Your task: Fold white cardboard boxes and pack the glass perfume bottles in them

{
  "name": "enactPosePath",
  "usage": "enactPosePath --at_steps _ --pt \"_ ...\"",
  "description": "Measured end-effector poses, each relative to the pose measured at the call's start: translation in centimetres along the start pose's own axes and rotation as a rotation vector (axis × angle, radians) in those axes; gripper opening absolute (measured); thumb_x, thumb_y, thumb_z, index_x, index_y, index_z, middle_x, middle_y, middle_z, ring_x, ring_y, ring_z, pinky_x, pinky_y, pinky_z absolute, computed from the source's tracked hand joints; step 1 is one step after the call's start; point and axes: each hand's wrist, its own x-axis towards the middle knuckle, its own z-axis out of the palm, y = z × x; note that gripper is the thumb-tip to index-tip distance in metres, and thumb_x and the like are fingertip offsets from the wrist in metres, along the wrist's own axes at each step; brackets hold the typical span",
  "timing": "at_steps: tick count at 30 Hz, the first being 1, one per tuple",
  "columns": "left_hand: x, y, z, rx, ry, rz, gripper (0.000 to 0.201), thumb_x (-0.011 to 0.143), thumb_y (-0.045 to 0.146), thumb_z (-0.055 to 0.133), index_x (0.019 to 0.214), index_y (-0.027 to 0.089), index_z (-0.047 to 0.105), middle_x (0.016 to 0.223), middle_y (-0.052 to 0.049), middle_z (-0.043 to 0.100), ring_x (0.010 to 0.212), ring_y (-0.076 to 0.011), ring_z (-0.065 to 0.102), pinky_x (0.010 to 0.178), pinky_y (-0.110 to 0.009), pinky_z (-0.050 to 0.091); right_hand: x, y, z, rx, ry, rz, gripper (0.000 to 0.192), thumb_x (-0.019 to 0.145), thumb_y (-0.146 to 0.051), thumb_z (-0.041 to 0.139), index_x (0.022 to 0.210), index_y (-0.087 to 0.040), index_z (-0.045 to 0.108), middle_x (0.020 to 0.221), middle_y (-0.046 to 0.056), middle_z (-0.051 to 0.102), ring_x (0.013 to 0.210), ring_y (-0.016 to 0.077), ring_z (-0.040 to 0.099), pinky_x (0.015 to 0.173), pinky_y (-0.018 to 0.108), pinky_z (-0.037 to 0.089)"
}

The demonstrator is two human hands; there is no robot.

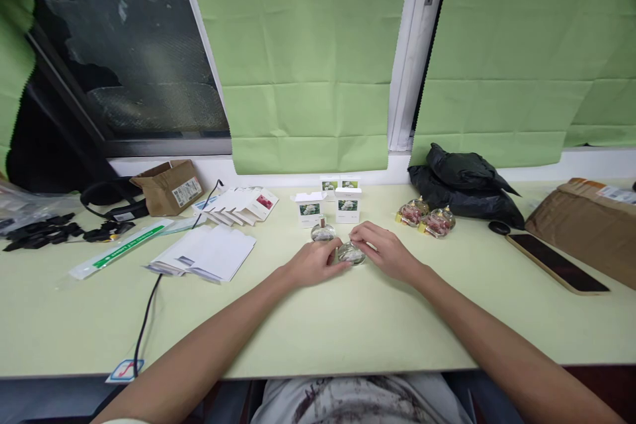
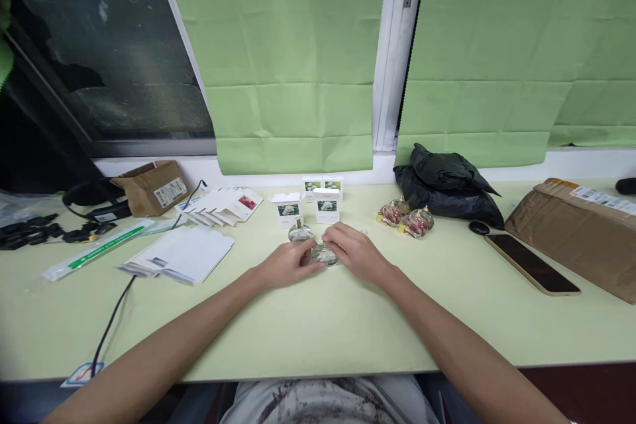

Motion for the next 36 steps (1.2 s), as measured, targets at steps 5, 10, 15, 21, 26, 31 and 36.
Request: enactPosePath --at_steps 5,10,15,21,26,31,36 --pt "0.0 0.0 0.0 -0.003 0.004 0.0 0.032 0.097 0.057 0.056 0.096 0.025 0.053 0.073 0.002 0.062 0.063 -0.0188 0.058 0.059 -0.03 0.037 0.1 0.4 0.2 0.045 0.01 0.025 0.017 0.108 -0.023 0.047 0.11 -0.027 0.064 0.106 0.006 0.07 0.099 0.0213 0.066 0.087 0.035 0.053" --pt "0.0 0.0 0.0 -0.02 0.008 0.01 0.033 0.097 0.058 0.056 0.096 0.025 0.054 0.072 0.002 0.061 0.062 -0.0181 0.057 0.059 -0.03 0.037 0.2 0.6 0.2 0.084 0.012 0.03 0.017 0.108 -0.024 0.048 0.104 -0.025 0.065 0.103 0.006 0.07 0.097 0.0211 0.066 0.087 0.035 0.053" --pt "0.0 -0.1 0.1 -0.011 0.012 0.018 0.033 0.098 0.058 0.055 0.095 0.025 0.053 0.071 0.002 0.06 0.062 -0.018 0.056 0.059 -0.029 0.037 0.4 0.5 0.0 0.093 0.001 0.034 0.019 0.108 -0.026 0.048 0.104 -0.025 0.066 0.104 0.007 0.072 0.097 0.0211 0.068 0.087 0.035 0.054" --pt "0.0 -0.2 0.2 -0.016 0.01 0.006 0.034 0.097 0.058 0.056 0.094 0.025 0.053 0.072 0.002 0.061 0.063 -0.0185 0.057 0.059 -0.03 0.037 0.3 0.8 0.3 0.255 0.057 0.081 0.017 0.104 -0.029 0.056 0.096 -0.023 0.069 0.101 0.007 0.075 0.098 0.0224 0.072 0.089 0.038 0.057" --pt "0.0 -0.3 0.2 -0.006 0.01 0.019 0.034 0.098 0.059 0.054 0.095 0.025 0.053 0.071 0.002 0.06 0.063 -0.0184 0.056 0.059 -0.03 0.036 0.2 1.0 0.4 0.218 0.052 0.037 0.019 0.106 -0.027 0.052 0.099 -0.024 0.07 0.105 0.007 0.074 0.099 0.0219 0.071 0.089 0.038 0.057" --pt "0.0 -0.3 0.2 -0.008 0.011 0.02 0.035 0.099 0.059 0.054 0.092 0.025 0.05 0.071 0.003 0.059 0.062 -0.0175 0.054 0.059 -0.029 0.035 0.6 1.2 0.0 0.171 0.01 0.01 0.02 0.106 -0.026 0.05 0.1 -0.025 0.069 0.108 0.007 0.074 0.097 0.0212 0.071 0.087 0.036 0.055" --pt "0.0 -0.4 0.2 -0.006 0.009 0.033 0.034 0.1 0.058 0.053 0.091 0.025 0.049 0.071 0.004 0.058 0.063 -0.0174 0.054 0.06 -0.029 0.035 1.0 1.3 -0.2 0.23 0.001 0.076 0.017 0.104 -0.025 0.055 0.095 -0.024 0.069 0.103 0.006 0.074 0.095 0.0207 0.071 0.087 0.035 0.054"
